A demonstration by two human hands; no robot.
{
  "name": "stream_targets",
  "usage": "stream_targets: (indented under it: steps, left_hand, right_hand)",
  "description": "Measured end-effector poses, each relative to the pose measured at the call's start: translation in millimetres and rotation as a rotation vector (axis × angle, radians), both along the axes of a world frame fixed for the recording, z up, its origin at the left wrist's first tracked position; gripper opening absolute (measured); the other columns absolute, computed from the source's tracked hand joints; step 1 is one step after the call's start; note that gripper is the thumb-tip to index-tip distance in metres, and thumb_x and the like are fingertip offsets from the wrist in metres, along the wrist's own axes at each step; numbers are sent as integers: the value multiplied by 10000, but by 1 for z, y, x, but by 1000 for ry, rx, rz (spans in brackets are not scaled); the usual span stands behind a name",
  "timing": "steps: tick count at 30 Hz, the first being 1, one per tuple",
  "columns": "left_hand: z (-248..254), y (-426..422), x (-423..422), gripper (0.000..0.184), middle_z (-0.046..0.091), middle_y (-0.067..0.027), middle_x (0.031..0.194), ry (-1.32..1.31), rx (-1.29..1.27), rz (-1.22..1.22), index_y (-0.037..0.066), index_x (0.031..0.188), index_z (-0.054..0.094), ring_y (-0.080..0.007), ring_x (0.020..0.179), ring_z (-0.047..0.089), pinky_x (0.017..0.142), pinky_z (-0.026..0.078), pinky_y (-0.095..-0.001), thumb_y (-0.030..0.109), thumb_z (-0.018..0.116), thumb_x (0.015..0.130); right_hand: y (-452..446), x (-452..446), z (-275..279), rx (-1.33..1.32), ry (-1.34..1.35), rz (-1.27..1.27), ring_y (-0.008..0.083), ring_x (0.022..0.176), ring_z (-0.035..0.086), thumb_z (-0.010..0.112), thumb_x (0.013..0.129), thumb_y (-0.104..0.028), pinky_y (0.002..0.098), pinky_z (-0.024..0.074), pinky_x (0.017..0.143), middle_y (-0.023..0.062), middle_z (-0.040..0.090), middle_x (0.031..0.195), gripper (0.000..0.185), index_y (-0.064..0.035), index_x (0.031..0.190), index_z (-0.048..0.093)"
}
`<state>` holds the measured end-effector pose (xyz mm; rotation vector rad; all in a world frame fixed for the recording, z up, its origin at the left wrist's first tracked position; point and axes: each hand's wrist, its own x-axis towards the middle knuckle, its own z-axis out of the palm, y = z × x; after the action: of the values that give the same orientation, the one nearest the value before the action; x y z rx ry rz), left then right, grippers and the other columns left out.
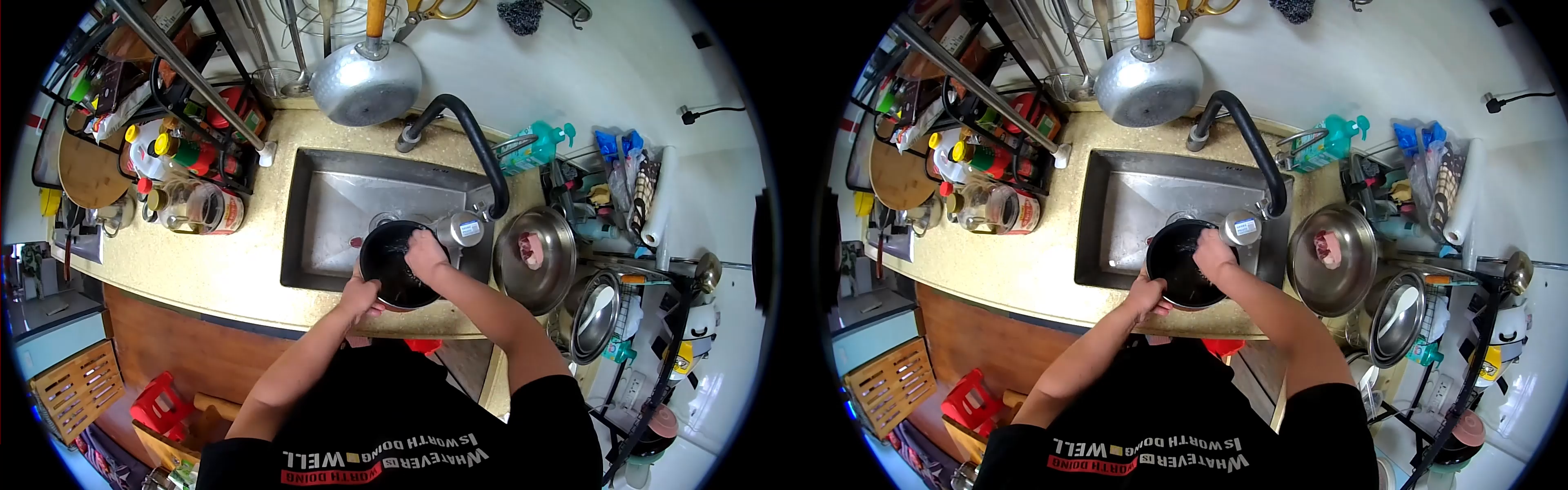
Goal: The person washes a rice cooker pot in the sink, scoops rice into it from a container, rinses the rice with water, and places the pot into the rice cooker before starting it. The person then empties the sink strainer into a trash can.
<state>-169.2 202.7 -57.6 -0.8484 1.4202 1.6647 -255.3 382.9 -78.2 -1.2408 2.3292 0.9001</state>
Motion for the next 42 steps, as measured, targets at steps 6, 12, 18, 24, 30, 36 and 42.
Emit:
stream_targets:
  steps: [6, 12, 18, 24, 30, 36, 42]
  left_hand:
    - [-12, 16, -18, 578, 603, -230, 1103, -51, 94, 4, 29, 1355, 406, -370, 747, 691, 465, 596, -428, -3, 461, 781]
    - [-52, 51, -60, 741, 552, -172, 1223, -16, 147, -77, 167, 1490, 198, -315, 919, 648, 602, 611, -440, 32, 507, 831]
    - [-61, 96, -96, 620, 575, -161, 1210, 67, 262, 58, 98, 1413, 328, -306, 963, 669, 697, 621, -450, -68, 493, 839]
    - [-26, 83, -113, 517, 592, -126, 1058, 38, 311, 115, 96, 1299, 438, -280, 893, 642, 623, 620, -447, -61, 517, 814]
    - [-14, 87, -102, 453, 602, -140, 1074, 51, 304, 110, -5, 1262, 458, -296, 850, 663, 610, 625, -441, -68, 515, 818]
    - [-35, 62, -114, 476, 586, -185, 1094, 58, 316, 52, 30, 1290, 431, -311, 881, 667, 625, 632, -435, -59, 512, 829]
    - [-53, 67, -89, 429, 578, -158, 1100, -37, 400, 178, -3, 1238, 448, -298, 899, 636, 697, 622, -459, -73, 512, 820]
  right_hand:
    - [19, 43, -33, -311, -1190, -852, 233, 920, 652, 621, 802, -128, 363, 498, 758, 118, 701, 1048, 300, -7, 1069, 686]
    - [20, -7, -90, -1673, -877, -1319, 121, 856, 567, 640, 903, -114, 285, 476, 753, 23, 617, 920, 114, -71, 967, 555]
    - [76, -69, -89, -2243, -1236, -1589, 176, 1015, 564, 580, 944, -183, 368, 493, 845, 7, 567, 1041, 177, -148, 1105, 518]
    - [30, -41, -18, -1772, -1060, -1545, 73, 692, 499, 661, 905, -148, 231, 404, 574, -28, 534, 839, 131, -112, 956, 545]
    - [14, -80, -47, -2276, -485, -1598, 76, 618, 495, 619, 939, -171, 252, 420, 502, 15, 538, 791, 196, -104, 1041, 466]
    - [10, -52, -46, -1730, -848, -1311, 132, 872, 531, 596, 952, -154, 277, 451, 795, 46, 546, 959, 306, -61, 1214, 468]
    - [-12, -66, -52, -1849, -576, -1629, 98, 783, 502, 540, 979, -125, 274, 457, 679, 11, 545, 897, 140, -73, 1105, 507]
